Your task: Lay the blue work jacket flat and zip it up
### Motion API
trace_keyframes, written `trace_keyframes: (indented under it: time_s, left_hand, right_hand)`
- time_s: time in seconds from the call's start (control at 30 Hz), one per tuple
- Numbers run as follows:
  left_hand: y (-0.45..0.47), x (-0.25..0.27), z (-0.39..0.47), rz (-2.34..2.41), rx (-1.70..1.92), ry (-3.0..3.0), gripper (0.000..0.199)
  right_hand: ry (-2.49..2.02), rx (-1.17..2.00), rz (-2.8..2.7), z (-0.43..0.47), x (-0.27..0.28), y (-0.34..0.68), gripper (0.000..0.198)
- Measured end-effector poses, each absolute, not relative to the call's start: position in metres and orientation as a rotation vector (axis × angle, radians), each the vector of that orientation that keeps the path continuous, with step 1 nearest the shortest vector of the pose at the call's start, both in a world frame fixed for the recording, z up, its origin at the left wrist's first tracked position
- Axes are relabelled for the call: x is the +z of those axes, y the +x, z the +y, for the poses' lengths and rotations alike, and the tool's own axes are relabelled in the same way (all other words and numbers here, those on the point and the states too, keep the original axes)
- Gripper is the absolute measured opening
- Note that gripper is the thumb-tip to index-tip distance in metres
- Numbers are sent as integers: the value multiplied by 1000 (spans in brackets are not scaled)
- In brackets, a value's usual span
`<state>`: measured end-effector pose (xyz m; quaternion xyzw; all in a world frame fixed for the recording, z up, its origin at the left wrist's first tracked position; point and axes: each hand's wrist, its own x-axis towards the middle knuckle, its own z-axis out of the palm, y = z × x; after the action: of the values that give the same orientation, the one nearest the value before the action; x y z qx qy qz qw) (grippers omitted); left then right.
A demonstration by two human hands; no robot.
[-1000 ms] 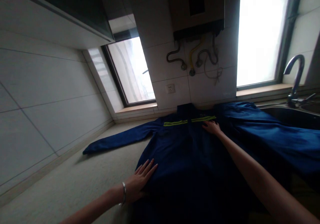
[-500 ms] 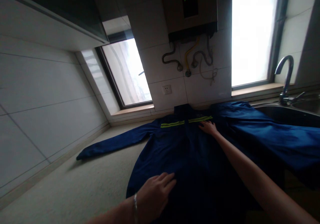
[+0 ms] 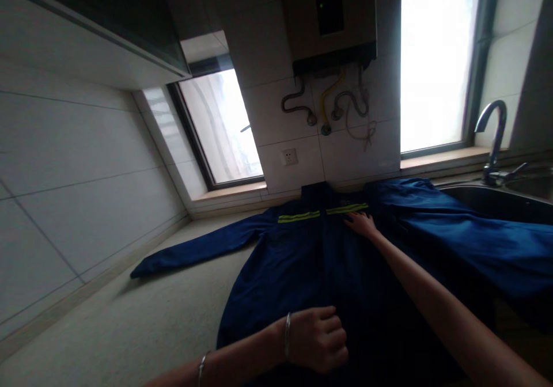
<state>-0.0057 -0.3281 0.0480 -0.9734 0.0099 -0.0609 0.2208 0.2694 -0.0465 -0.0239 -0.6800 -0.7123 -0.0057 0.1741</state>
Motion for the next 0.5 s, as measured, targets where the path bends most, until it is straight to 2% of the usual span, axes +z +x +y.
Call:
trace_keyframes:
  time_s: [0.17, 0.3, 0.37, 0.5]
  left_hand:
    - [-21, 17, -341, 103, -107, -2684, 17]
    - [-14, -3, -334, 193, 16, -2856, 29]
    - [-3, 3, -317, 26, -88, -2920, 29]
    - [22, 41, -240, -633, -358, -2772, 17]
  right_hand:
    - [-1955, -35, -2042, -51, -26, 268, 55]
    - [-1972, -28, -2116, -55, -25, 269, 57]
    - [-1967, -26, -2133, -58, -26, 269, 56]
    - [-1924, -87, -2069, -69, -27, 266, 51]
